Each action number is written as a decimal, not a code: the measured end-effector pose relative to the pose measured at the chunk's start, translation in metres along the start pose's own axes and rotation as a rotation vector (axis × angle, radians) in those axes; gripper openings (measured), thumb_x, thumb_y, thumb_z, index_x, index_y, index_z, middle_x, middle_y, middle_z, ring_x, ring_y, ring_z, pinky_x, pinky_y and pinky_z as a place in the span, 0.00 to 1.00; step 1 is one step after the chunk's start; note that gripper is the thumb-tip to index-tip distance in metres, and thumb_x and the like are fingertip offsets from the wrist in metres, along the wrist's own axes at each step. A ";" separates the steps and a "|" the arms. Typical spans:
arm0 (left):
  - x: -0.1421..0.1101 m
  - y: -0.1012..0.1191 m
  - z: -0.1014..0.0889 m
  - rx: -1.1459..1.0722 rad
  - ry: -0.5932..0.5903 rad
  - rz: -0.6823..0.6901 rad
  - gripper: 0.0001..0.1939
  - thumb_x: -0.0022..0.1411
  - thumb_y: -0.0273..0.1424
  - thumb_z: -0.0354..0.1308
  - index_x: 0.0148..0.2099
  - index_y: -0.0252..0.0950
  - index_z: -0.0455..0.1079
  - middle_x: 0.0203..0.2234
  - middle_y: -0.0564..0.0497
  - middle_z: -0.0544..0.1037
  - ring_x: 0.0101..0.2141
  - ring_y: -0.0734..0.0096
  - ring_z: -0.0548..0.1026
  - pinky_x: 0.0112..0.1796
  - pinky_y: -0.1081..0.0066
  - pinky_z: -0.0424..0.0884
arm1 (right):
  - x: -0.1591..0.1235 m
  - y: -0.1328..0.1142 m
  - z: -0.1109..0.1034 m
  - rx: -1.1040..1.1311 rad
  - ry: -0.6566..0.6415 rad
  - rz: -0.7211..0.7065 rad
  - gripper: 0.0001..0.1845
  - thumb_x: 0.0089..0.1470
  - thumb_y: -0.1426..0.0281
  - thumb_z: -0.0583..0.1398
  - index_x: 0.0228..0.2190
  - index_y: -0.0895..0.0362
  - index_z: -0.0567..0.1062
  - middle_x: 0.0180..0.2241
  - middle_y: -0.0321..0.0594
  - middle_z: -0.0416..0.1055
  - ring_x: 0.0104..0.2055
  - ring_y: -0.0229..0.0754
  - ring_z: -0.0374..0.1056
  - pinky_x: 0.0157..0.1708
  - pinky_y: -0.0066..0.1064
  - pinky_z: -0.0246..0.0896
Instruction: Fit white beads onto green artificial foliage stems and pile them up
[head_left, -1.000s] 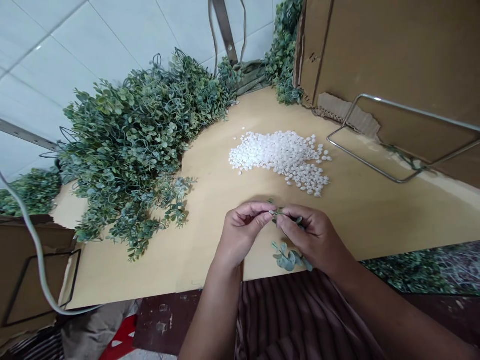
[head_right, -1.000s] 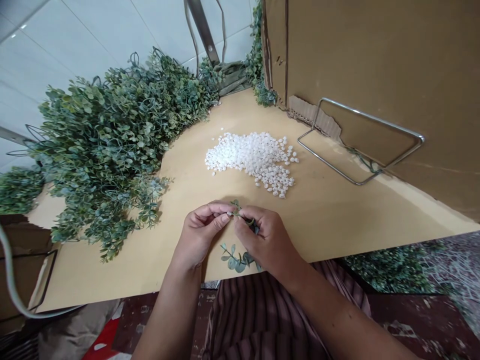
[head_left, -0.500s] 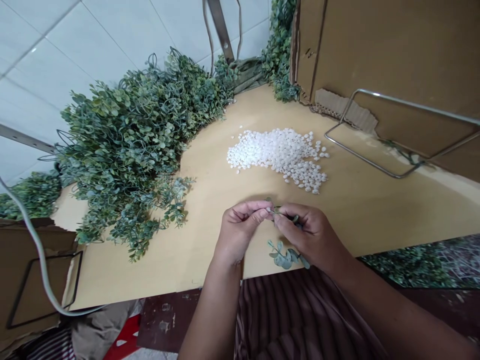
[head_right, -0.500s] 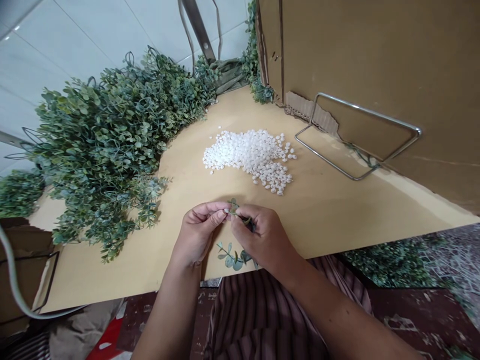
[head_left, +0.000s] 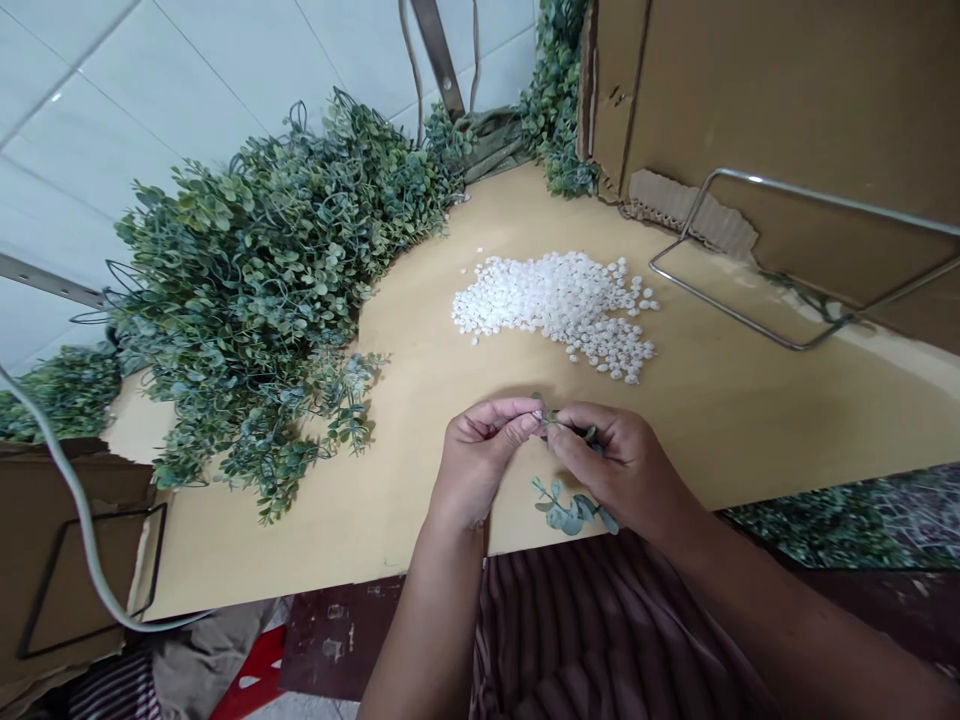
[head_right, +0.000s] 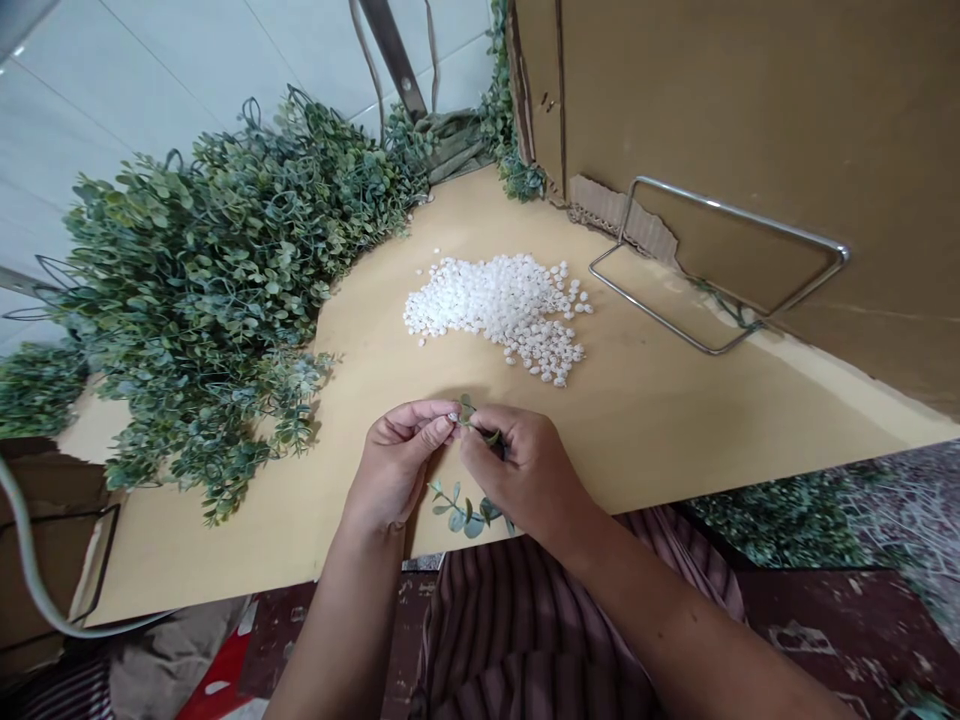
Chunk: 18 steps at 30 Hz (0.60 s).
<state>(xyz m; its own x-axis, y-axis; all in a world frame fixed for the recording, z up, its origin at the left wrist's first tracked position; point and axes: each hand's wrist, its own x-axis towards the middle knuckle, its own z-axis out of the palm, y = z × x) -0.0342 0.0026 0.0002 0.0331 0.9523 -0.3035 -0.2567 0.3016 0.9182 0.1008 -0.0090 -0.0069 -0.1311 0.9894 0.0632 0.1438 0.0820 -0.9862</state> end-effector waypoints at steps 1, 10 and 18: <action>0.000 0.000 0.000 -0.005 -0.003 0.001 0.12 0.37 0.33 0.73 0.27 0.37 0.78 0.21 0.53 0.80 0.24 0.78 0.73 0.33 0.75 0.70 | 0.000 0.000 0.000 -0.003 0.004 -0.003 0.15 0.48 0.67 0.52 0.15 0.55 0.57 0.16 0.31 0.49 0.20 0.33 0.49 0.21 0.27 0.46; 0.000 -0.002 0.000 0.012 0.023 0.009 0.10 0.37 0.30 0.73 0.26 0.36 0.78 0.23 0.52 0.81 0.26 0.77 0.74 0.34 0.75 0.70 | -0.001 0.001 0.000 -0.049 0.001 -0.040 0.15 0.50 0.67 0.52 0.16 0.56 0.59 0.16 0.31 0.52 0.21 0.34 0.51 0.22 0.27 0.49; 0.002 -0.001 0.000 -0.044 -0.032 0.001 0.11 0.34 0.32 0.74 0.24 0.36 0.78 0.21 0.53 0.79 0.25 0.78 0.74 0.33 0.76 0.71 | 0.000 0.003 -0.001 -0.053 -0.003 -0.073 0.13 0.51 0.67 0.52 0.17 0.56 0.61 0.17 0.34 0.58 0.23 0.36 0.58 0.25 0.27 0.56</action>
<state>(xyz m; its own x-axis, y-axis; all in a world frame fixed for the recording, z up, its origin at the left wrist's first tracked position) -0.0336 0.0043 -0.0010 0.0636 0.9539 -0.2934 -0.2990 0.2987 0.9063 0.1021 -0.0088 -0.0096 -0.1456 0.9802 0.1343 0.1855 0.1604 -0.9695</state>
